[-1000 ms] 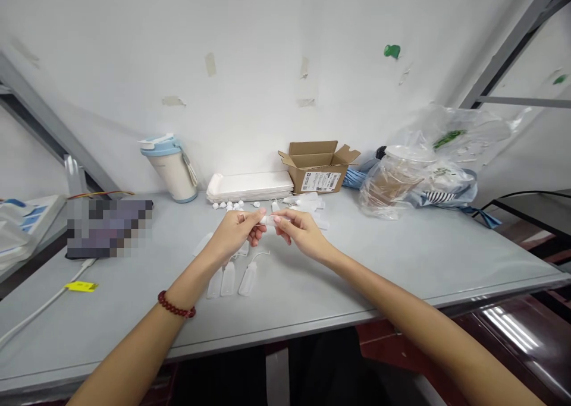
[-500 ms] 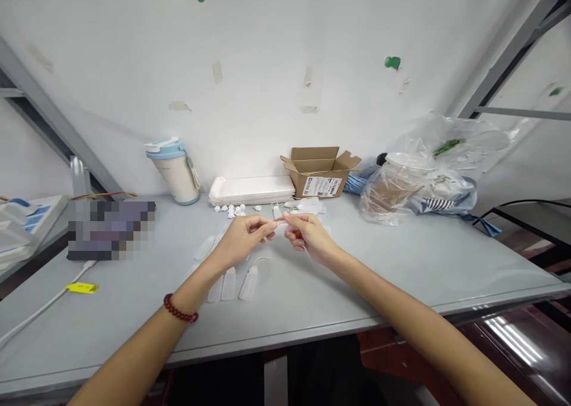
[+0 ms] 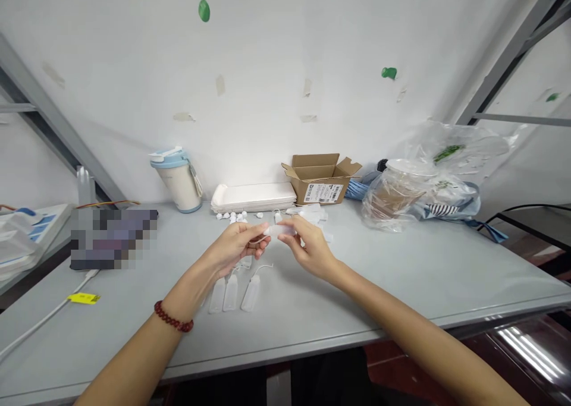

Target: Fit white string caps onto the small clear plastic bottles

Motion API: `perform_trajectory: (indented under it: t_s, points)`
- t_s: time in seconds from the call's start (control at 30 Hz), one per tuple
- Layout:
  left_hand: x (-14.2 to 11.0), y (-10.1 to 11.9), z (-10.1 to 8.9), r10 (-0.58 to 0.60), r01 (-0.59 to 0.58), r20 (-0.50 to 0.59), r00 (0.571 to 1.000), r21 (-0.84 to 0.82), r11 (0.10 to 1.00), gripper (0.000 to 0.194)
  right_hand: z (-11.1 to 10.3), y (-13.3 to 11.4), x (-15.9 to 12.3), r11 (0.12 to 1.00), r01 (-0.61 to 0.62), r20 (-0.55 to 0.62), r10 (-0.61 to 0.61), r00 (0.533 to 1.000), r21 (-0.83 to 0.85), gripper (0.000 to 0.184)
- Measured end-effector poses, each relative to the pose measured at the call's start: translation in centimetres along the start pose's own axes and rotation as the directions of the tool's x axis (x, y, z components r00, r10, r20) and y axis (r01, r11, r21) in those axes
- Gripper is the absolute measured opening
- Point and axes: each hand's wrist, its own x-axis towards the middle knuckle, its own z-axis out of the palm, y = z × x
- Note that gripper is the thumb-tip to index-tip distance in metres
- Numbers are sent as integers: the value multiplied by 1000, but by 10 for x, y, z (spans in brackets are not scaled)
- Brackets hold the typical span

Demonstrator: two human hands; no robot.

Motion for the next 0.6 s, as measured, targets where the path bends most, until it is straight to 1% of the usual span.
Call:
perform_trajectory:
  t_s: [0.07,0.13,0.27,0.33,0.47,0.6]
  points:
    - [-1,1,-1,36,-37,31,999,52,998,35,-2,2,-1,995,72,9,-71,997,-66,21]
    - [-2,1,-2,91,-95,36,995,131,987,34,-4,2,-1,993,80,14,-79,997,-85,20]
    - [-3,1,-3,231,-223,12,973,320,921,28,-6,-1,0,999,-16,14,16,1000,-44,19]
    - [-3,1,-4,277,-262,13,961,367,893,25,-6,-2,0,998,-60,22,60,998,-2,20]
    - [-3,0,-3,320,-300,17,947,394,868,23,-4,-1,-1,985,-148,66,143,988,85,23]
    - [0,-1,-2,320,-282,-17,947,428,859,25,0,3,1,947,-284,140,264,954,153,30]
